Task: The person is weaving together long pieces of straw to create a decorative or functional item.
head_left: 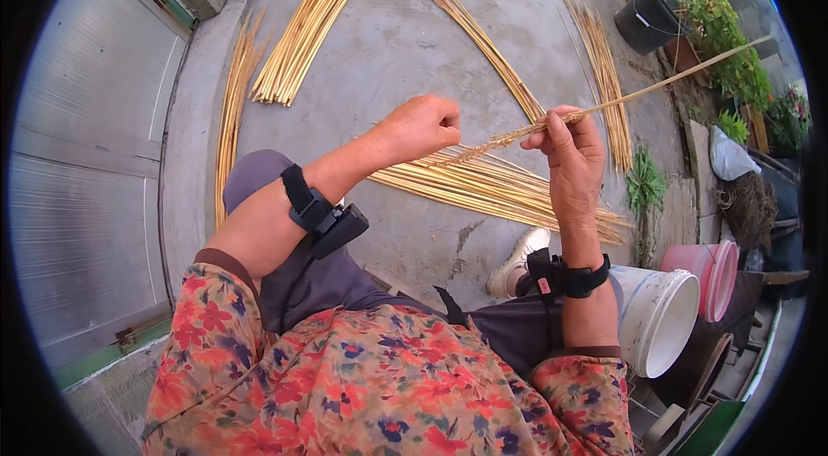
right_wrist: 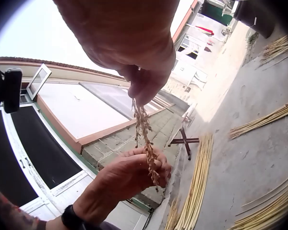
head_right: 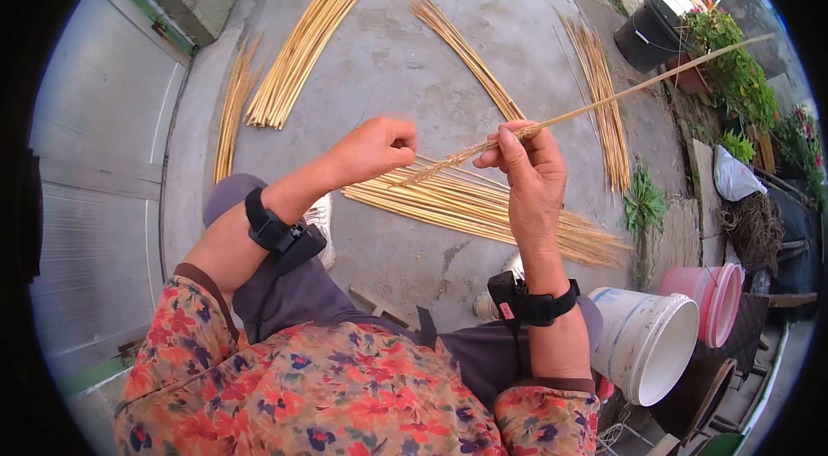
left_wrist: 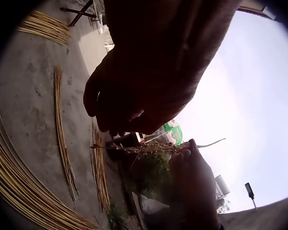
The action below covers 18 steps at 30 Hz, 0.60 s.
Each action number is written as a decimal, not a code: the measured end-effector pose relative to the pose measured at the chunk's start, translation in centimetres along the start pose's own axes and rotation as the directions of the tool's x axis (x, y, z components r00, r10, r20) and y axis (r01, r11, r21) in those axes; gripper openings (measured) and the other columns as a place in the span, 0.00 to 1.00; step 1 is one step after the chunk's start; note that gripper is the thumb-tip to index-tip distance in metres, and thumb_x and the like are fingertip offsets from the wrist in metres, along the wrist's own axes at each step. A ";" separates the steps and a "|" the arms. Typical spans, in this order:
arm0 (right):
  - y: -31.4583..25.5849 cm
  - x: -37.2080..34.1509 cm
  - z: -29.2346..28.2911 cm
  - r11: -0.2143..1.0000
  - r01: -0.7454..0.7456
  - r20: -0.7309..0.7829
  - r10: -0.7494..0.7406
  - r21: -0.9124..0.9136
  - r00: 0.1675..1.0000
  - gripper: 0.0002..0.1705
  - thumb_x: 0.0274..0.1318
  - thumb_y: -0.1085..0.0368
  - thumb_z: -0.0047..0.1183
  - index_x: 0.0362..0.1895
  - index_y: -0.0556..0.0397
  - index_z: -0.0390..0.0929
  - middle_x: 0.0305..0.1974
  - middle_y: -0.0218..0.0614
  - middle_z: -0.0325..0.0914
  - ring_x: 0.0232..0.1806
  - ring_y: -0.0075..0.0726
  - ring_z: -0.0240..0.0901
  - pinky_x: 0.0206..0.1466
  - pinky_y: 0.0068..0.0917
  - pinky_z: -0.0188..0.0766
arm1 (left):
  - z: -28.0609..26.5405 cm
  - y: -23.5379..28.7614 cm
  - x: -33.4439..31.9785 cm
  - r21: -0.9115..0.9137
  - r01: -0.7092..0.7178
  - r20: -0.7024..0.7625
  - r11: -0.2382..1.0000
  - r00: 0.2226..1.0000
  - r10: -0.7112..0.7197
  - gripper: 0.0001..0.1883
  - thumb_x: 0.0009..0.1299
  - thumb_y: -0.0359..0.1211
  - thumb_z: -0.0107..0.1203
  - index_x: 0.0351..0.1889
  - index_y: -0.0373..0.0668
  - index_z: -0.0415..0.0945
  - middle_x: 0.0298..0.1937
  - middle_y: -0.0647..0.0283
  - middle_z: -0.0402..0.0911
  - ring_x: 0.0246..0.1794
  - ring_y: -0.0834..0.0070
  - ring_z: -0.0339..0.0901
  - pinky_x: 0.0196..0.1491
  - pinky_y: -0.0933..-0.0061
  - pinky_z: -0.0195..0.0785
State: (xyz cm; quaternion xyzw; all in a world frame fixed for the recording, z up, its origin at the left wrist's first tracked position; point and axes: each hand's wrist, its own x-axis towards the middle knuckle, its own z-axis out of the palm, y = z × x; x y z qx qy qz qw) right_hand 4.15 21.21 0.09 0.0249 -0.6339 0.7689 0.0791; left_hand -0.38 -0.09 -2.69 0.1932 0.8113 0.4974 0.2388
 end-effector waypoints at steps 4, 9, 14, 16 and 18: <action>1.1 -0.2 -0.7 0.958 -0.215 0.088 0.201 0.187 0.976 0.06 0.58 0.68 0.47 0.38 0.57 0.70 0.28 0.33 0.73 0.26 0.23 0.72 0.31 0.22 0.74 | -0.4 0.7 -0.4 0.237 0.079 0.193 0.968 0.973 -0.126 0.12 0.61 0.37 0.55 0.25 0.36 0.74 0.20 0.67 0.73 0.22 0.83 0.68 0.26 0.77 0.60; 1.7 0.0 -0.1 0.922 -0.312 0.067 0.305 0.230 0.950 0.06 0.56 0.68 0.49 0.36 0.57 0.71 0.27 0.32 0.73 0.24 0.23 0.72 0.29 0.22 0.75 | 0.7 1.3 -0.7 -0.373 -0.114 0.043 0.921 0.989 0.140 0.07 0.63 0.30 0.55 0.33 0.34 0.75 0.28 0.66 0.77 0.31 0.85 0.72 0.36 0.82 0.65; 2.0 0.1 0.3 0.921 -0.345 0.055 0.341 0.183 0.939 0.06 0.55 0.68 0.50 0.35 0.58 0.71 0.27 0.33 0.73 0.24 0.24 0.72 0.28 0.21 0.76 | 1.5 1.9 -0.8 -0.337 -0.149 0.034 0.929 0.985 0.171 0.08 0.63 0.29 0.54 0.36 0.34 0.75 0.30 0.65 0.78 0.33 0.83 0.73 0.38 0.82 0.66; 2.0 0.2 0.6 0.919 -0.354 0.049 0.351 0.173 0.935 0.07 0.55 0.68 0.50 0.35 0.58 0.71 0.27 0.33 0.73 0.25 0.24 0.73 0.28 0.21 0.76 | 1.6 1.9 -0.8 -0.282 -0.159 0.024 0.946 0.985 0.173 0.07 0.63 0.29 0.54 0.36 0.34 0.75 0.30 0.66 0.78 0.33 0.84 0.73 0.37 0.82 0.66; 1.9 0.4 0.9 0.922 -0.361 0.034 0.360 0.140 0.932 0.07 0.54 0.68 0.51 0.34 0.60 0.71 0.26 0.34 0.72 0.25 0.25 0.73 0.27 0.21 0.77 | 1.6 1.9 -0.9 -0.227 -0.160 0.015 0.961 0.986 0.167 0.07 0.63 0.28 0.53 0.35 0.34 0.75 0.29 0.67 0.77 0.32 0.84 0.72 0.37 0.82 0.66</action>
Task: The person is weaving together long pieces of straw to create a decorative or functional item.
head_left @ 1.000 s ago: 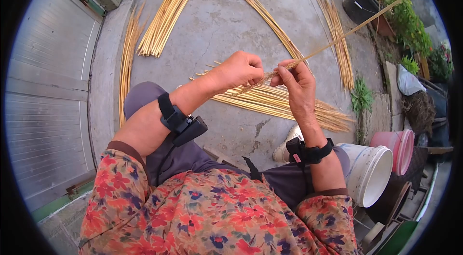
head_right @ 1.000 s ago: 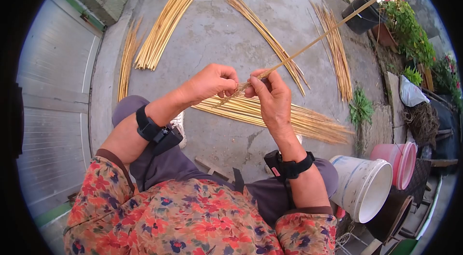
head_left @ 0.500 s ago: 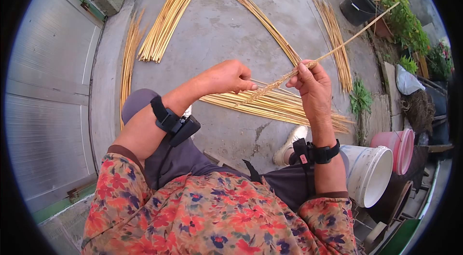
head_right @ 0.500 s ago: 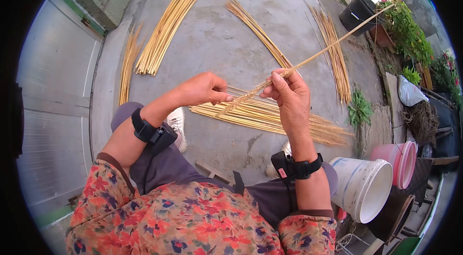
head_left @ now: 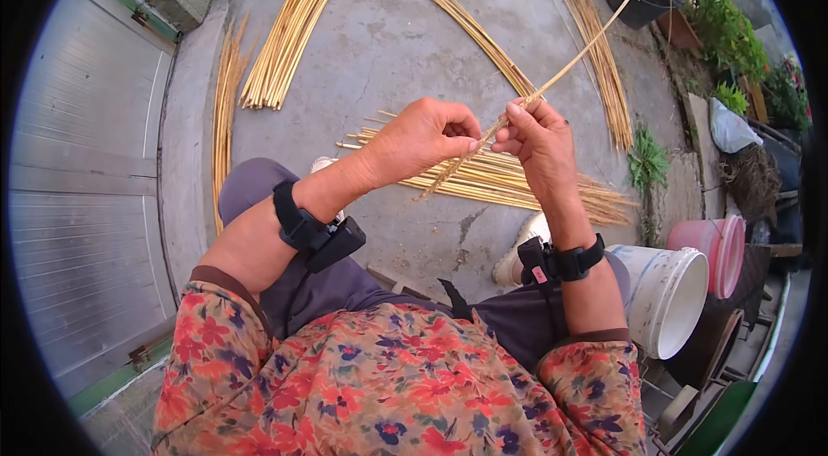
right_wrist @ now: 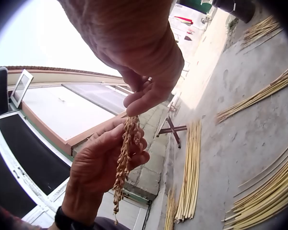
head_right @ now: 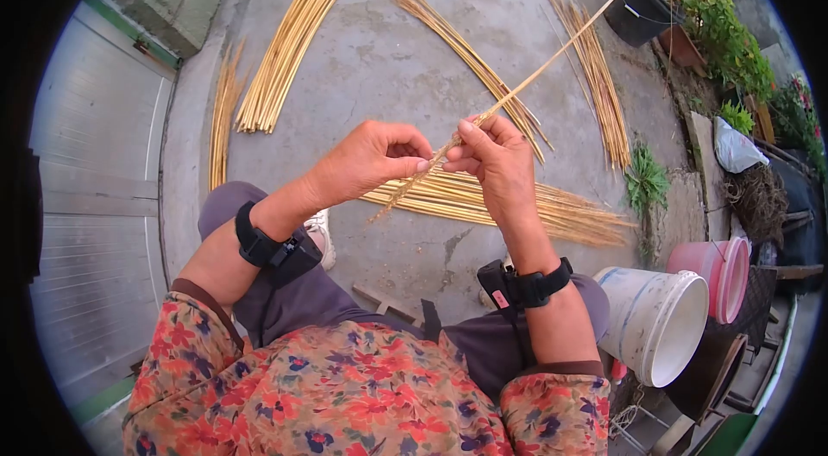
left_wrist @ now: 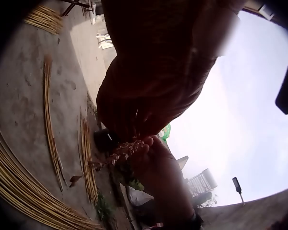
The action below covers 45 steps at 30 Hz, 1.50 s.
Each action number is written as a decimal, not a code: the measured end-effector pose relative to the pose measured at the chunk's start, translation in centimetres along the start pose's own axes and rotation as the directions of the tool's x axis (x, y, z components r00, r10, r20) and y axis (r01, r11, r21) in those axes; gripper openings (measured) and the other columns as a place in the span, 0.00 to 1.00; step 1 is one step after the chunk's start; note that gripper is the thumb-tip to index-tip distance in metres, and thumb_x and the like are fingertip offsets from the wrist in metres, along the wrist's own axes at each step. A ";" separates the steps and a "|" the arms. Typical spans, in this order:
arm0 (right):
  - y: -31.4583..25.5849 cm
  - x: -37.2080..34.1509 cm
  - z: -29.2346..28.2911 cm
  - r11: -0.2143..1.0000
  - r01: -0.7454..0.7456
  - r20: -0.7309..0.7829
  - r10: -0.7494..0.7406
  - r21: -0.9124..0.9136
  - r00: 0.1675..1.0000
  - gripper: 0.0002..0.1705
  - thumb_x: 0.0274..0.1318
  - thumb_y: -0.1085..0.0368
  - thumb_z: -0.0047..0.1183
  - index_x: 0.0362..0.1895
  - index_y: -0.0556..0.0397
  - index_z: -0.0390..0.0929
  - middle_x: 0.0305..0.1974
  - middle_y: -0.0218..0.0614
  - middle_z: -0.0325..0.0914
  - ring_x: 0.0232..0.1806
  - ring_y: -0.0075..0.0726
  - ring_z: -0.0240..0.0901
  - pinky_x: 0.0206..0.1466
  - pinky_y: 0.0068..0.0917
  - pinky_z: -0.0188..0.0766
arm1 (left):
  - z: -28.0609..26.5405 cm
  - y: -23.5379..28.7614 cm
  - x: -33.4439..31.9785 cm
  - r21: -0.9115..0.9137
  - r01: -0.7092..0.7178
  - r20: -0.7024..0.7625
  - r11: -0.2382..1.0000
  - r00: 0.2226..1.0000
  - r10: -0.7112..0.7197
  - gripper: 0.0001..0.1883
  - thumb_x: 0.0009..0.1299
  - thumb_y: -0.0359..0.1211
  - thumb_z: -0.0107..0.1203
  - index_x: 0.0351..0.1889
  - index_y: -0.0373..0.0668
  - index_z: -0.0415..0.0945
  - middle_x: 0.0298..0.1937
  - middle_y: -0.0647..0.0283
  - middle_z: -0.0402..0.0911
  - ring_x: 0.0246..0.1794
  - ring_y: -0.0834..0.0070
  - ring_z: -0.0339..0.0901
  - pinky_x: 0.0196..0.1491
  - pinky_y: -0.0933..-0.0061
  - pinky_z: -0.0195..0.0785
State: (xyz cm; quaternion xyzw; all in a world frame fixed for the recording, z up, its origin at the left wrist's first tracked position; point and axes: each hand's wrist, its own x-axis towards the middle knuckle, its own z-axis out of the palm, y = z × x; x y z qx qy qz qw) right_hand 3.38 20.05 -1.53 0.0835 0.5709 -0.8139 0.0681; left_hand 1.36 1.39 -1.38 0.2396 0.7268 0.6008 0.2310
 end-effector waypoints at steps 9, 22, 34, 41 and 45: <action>0.3 0.3 0.3 0.998 0.029 0.016 -0.028 -0.063 0.999 0.08 0.54 0.67 0.51 0.34 0.60 0.71 0.26 0.36 0.73 0.24 0.26 0.74 0.27 0.21 0.77 | -0.3 -0.2 0.0 0.101 0.062 -0.049 0.993 0.997 -0.057 0.06 0.62 0.28 0.51 0.33 0.34 0.74 0.27 0.68 0.76 0.29 0.85 0.71 0.34 0.83 0.65; 0.7 0.1 -0.5 0.994 0.047 0.071 -0.040 -0.098 0.997 0.09 0.56 0.65 0.49 0.37 0.59 0.71 0.28 0.35 0.73 0.25 0.24 0.74 0.28 0.20 0.76 | -0.6 -0.4 0.1 0.010 0.077 0.064 0.997 0.995 -0.077 0.07 0.64 0.30 0.50 0.33 0.35 0.74 0.26 0.68 0.76 0.29 0.86 0.70 0.35 0.82 0.64; 0.6 0.0 -0.4 0.999 0.038 0.151 -0.034 -0.018 0.988 0.09 0.58 0.65 0.48 0.38 0.57 0.71 0.31 0.34 0.73 0.28 0.22 0.73 0.33 0.20 0.74 | -0.4 -0.7 0.2 -0.123 -0.001 -0.018 0.992 1.000 -0.001 0.08 0.65 0.30 0.51 0.36 0.34 0.74 0.31 0.66 0.77 0.34 0.82 0.72 0.40 0.82 0.66; 0.9 0.0 -0.2 0.995 0.061 0.132 -0.051 -0.073 0.990 0.07 0.57 0.66 0.48 0.37 0.56 0.71 0.31 0.33 0.74 0.28 0.22 0.73 0.33 0.19 0.74 | -0.1 -0.2 0.0 0.047 -0.011 -0.062 0.999 0.998 0.014 0.06 0.62 0.27 0.53 0.35 0.34 0.74 0.29 0.67 0.76 0.31 0.84 0.72 0.37 0.82 0.67; 1.1 0.2 0.0 0.994 0.066 0.100 -0.057 -0.090 0.993 0.07 0.57 0.67 0.49 0.37 0.56 0.72 0.31 0.33 0.75 0.28 0.22 0.73 0.33 0.19 0.74 | 0.0 -0.5 0.0 0.083 -0.026 -0.083 0.996 0.996 0.033 0.07 0.62 0.27 0.53 0.35 0.34 0.75 0.27 0.68 0.76 0.29 0.84 0.71 0.35 0.82 0.67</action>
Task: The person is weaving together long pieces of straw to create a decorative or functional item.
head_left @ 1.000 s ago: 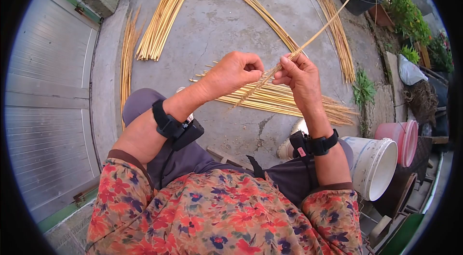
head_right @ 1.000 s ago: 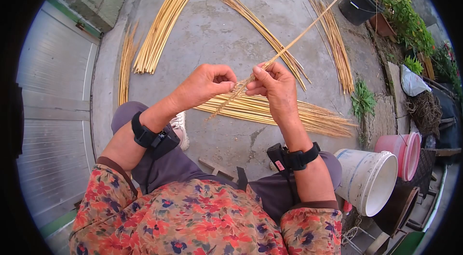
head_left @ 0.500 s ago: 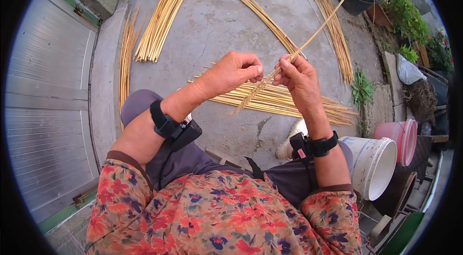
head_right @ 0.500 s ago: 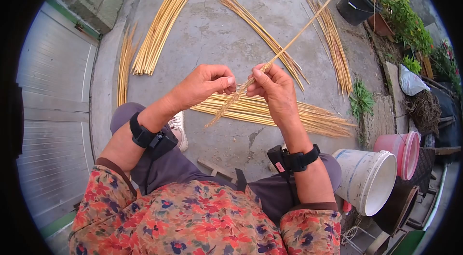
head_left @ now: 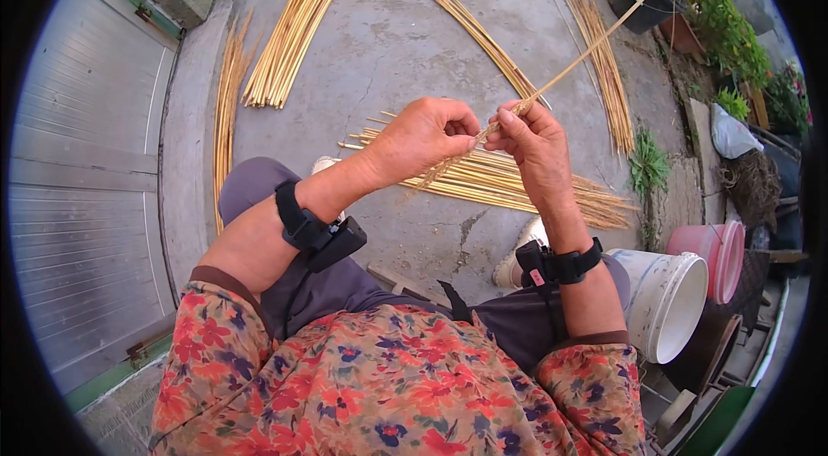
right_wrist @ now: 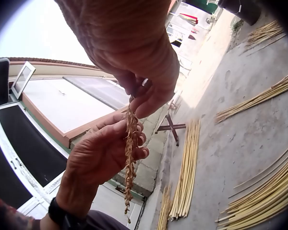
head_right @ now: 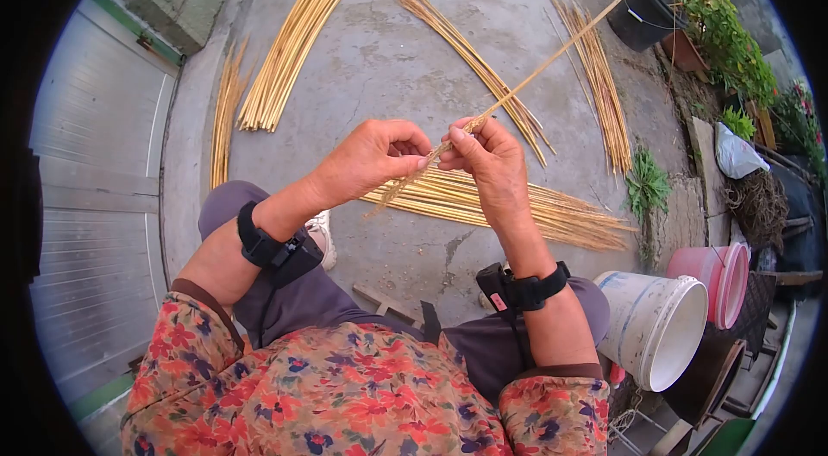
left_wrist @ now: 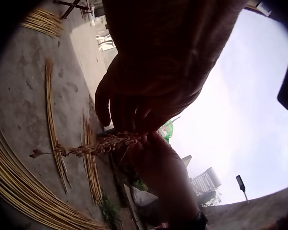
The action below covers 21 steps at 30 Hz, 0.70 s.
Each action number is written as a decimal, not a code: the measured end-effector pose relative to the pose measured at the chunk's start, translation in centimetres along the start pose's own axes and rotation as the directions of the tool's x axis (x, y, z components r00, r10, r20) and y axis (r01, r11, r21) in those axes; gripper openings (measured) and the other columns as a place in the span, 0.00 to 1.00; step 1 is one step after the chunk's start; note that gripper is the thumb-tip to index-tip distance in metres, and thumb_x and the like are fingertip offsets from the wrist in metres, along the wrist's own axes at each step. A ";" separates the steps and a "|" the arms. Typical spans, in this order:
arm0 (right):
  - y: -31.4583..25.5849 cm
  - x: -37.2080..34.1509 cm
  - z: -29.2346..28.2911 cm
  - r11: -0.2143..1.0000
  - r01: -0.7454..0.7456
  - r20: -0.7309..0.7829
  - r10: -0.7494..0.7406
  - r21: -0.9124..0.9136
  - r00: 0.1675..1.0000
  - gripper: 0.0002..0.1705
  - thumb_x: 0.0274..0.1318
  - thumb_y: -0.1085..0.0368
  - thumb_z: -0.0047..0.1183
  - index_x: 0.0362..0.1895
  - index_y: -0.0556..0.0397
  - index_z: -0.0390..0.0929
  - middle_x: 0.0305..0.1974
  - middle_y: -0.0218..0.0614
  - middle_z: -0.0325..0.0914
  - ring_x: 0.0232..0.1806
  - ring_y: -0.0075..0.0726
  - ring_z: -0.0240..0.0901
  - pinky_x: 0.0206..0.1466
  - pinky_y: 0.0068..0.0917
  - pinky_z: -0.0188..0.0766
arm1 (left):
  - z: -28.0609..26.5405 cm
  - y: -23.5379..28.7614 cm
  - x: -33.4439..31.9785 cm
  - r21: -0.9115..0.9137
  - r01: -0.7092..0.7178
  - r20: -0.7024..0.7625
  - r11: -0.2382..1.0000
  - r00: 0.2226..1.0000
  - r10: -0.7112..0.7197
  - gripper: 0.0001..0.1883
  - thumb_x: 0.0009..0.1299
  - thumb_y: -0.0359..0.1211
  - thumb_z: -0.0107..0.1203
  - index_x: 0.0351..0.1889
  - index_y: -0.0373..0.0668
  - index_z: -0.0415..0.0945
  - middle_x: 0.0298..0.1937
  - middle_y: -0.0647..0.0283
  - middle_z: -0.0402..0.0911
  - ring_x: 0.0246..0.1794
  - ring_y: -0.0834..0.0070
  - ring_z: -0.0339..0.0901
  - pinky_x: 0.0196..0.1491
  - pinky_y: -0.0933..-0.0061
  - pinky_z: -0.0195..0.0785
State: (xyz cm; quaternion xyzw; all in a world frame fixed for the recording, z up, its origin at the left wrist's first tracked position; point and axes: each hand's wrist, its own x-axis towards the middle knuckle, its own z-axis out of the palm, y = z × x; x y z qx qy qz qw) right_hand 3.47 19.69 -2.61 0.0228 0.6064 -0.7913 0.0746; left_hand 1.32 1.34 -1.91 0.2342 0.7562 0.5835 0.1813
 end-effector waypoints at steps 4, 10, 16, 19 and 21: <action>-0.1 0.0 0.2 1.000 -0.003 -0.015 0.003 -0.012 1.000 0.07 0.57 0.67 0.49 0.37 0.57 0.72 0.31 0.33 0.75 0.28 0.23 0.74 0.33 0.19 0.74 | 0.0 0.2 -0.1 -0.009 0.012 -0.011 1.000 1.000 -0.012 0.07 0.62 0.28 0.53 0.35 0.34 0.75 0.27 0.68 0.75 0.29 0.84 0.71 0.34 0.82 0.66; 0.0 -0.2 0.5 1.000 0.003 -0.013 -0.004 -0.017 1.000 0.07 0.56 0.67 0.49 0.37 0.58 0.71 0.30 0.33 0.74 0.28 0.23 0.74 0.33 0.19 0.75 | -0.2 0.0 0.0 -0.005 0.032 -0.026 0.999 0.999 -0.032 0.06 0.61 0.28 0.53 0.34 0.34 0.75 0.27 0.68 0.75 0.30 0.84 0.71 0.35 0.82 0.66; -0.3 -0.5 0.8 0.979 0.087 -0.004 -0.090 -0.182 0.996 0.08 0.56 0.67 0.50 0.38 0.59 0.71 0.30 0.32 0.74 0.28 0.23 0.73 0.33 0.19 0.74 | -0.3 0.0 0.0 0.080 0.031 -0.049 0.996 0.998 -0.027 0.06 0.61 0.28 0.53 0.33 0.34 0.75 0.28 0.67 0.76 0.30 0.84 0.71 0.35 0.82 0.66; -0.3 -0.3 0.4 0.973 0.074 -0.018 -0.080 -0.220 0.997 0.08 0.56 0.67 0.49 0.38 0.59 0.71 0.29 0.32 0.74 0.29 0.24 0.74 0.33 0.19 0.74 | -0.7 -0.3 0.1 -0.041 0.038 -0.044 0.998 0.998 -0.039 0.06 0.62 0.28 0.52 0.32 0.34 0.75 0.28 0.68 0.76 0.30 0.84 0.71 0.35 0.82 0.65; -0.2 -0.2 0.3 0.996 0.036 -0.024 -0.039 -0.085 0.999 0.09 0.57 0.66 0.49 0.38 0.59 0.71 0.29 0.33 0.74 0.28 0.24 0.74 0.33 0.19 0.74 | -1.0 -0.9 0.4 -0.138 0.019 0.014 0.990 1.000 -0.017 0.06 0.62 0.29 0.52 0.32 0.34 0.75 0.28 0.69 0.75 0.30 0.85 0.70 0.34 0.83 0.64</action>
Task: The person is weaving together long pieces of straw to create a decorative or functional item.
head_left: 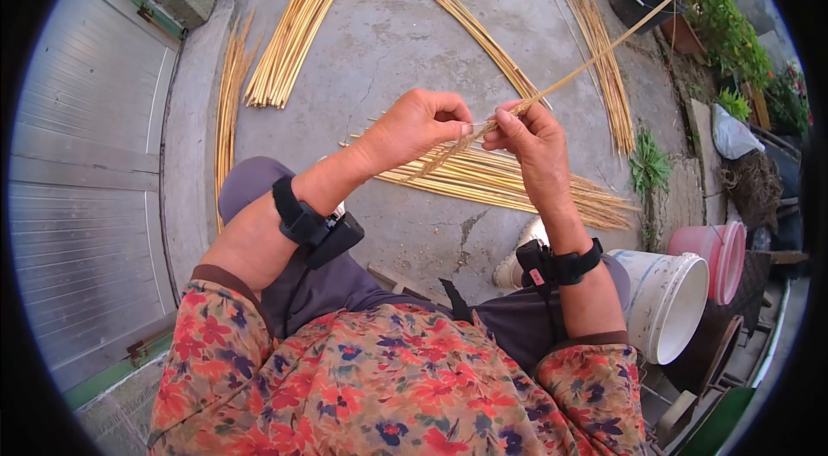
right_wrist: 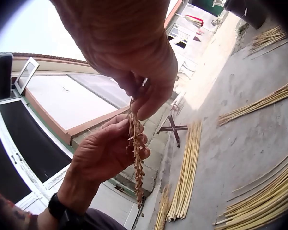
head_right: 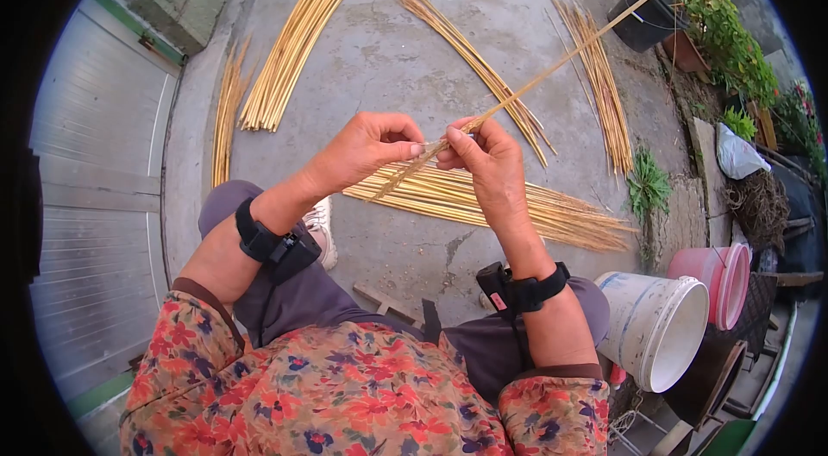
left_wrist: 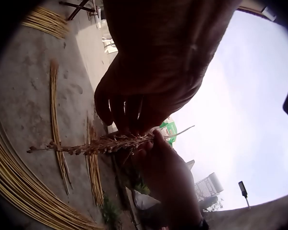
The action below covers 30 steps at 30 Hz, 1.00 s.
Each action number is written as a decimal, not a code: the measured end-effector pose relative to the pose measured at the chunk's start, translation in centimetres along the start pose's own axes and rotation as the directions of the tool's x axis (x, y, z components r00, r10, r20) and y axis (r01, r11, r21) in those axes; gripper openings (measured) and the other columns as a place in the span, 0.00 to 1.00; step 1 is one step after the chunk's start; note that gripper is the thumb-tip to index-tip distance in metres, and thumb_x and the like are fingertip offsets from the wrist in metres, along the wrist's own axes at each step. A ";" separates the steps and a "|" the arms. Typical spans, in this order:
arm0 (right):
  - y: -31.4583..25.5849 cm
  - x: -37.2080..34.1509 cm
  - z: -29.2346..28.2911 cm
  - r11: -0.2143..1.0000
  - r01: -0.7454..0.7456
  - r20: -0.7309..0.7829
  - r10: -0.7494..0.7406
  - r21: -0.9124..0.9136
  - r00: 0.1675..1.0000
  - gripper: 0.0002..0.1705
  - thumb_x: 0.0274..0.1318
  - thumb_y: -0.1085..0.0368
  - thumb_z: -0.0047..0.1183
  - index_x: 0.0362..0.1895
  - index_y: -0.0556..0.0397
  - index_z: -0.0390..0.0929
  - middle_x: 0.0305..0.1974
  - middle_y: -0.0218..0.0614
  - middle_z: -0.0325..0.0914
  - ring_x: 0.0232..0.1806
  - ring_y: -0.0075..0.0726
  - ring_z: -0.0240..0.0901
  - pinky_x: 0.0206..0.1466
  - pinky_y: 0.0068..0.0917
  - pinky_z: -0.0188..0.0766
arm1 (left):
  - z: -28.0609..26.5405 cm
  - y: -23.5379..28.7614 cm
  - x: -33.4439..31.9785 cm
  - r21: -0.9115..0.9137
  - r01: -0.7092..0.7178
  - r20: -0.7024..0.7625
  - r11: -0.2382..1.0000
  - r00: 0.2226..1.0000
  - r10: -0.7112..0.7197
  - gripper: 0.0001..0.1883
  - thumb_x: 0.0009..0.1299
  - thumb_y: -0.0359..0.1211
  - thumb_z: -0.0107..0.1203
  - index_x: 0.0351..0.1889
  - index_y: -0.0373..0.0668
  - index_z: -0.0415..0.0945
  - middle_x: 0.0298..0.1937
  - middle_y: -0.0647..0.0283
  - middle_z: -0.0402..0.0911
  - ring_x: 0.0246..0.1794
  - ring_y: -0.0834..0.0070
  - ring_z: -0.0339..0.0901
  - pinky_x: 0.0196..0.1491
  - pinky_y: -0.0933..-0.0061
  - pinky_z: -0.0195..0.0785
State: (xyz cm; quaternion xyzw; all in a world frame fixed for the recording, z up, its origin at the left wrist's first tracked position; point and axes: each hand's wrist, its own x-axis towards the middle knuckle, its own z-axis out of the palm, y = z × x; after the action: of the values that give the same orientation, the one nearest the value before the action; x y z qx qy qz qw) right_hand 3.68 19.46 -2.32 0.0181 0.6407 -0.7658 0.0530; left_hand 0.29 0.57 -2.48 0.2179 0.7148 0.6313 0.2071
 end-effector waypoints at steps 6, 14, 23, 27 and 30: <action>-0.3 0.0 -0.5 0.994 -0.032 -0.006 0.033 0.106 0.999 0.08 0.57 0.66 0.49 0.37 0.57 0.71 0.29 0.35 0.74 0.27 0.26 0.75 0.31 0.21 0.75 | -0.3 0.0 -0.3 0.057 0.091 -0.006 0.994 0.996 -0.091 0.07 0.63 0.30 0.52 0.32 0.35 0.75 0.26 0.69 0.75 0.29 0.86 0.69 0.33 0.83 0.63; -0.2 0.1 -1.4 0.968 -0.072 -0.083 0.094 0.240 0.992 0.07 0.56 0.67 0.49 0.36 0.58 0.70 0.28 0.35 0.74 0.26 0.27 0.75 0.29 0.23 0.77 | -0.1 0.3 -1.0 -0.003 0.048 -0.003 0.999 0.999 -0.048 0.07 0.63 0.32 0.54 0.32 0.36 0.74 0.27 0.69 0.75 0.29 0.85 0.70 0.34 0.82 0.64; -0.2 0.2 -0.3 0.978 -0.102 -0.121 0.125 0.183 0.985 0.08 0.54 0.66 0.52 0.32 0.59 0.70 0.26 0.35 0.73 0.24 0.27 0.75 0.26 0.22 0.77 | 1.1 1.3 -1.1 0.201 -0.091 0.017 0.975 0.996 0.090 0.06 0.60 0.28 0.55 0.33 0.36 0.74 0.31 0.66 0.74 0.30 0.82 0.70 0.36 0.80 0.65; 0.0 0.4 -0.1 0.993 -0.061 -0.131 0.074 0.101 0.989 0.09 0.52 0.66 0.54 0.31 0.60 0.70 0.25 0.36 0.73 0.24 0.28 0.75 0.25 0.21 0.77 | 1.1 1.2 -1.1 0.214 -0.056 0.002 0.975 0.998 0.057 0.06 0.60 0.28 0.55 0.33 0.36 0.74 0.31 0.65 0.73 0.29 0.81 0.70 0.35 0.79 0.65; -0.2 0.4 0.2 0.998 -0.035 -0.123 0.042 0.058 0.991 0.10 0.52 0.65 0.54 0.31 0.60 0.70 0.25 0.36 0.73 0.23 0.28 0.75 0.25 0.21 0.76 | 1.1 1.0 -1.1 0.239 -0.031 -0.015 0.970 0.999 0.035 0.06 0.60 0.28 0.54 0.32 0.35 0.74 0.30 0.65 0.73 0.29 0.82 0.70 0.34 0.79 0.65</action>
State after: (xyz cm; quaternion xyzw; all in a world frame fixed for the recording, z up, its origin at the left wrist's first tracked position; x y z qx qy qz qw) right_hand 3.27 19.31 -2.18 0.0797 0.6207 -0.7795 0.0273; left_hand 1.87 0.97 -1.64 0.2471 0.7839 0.5461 0.1622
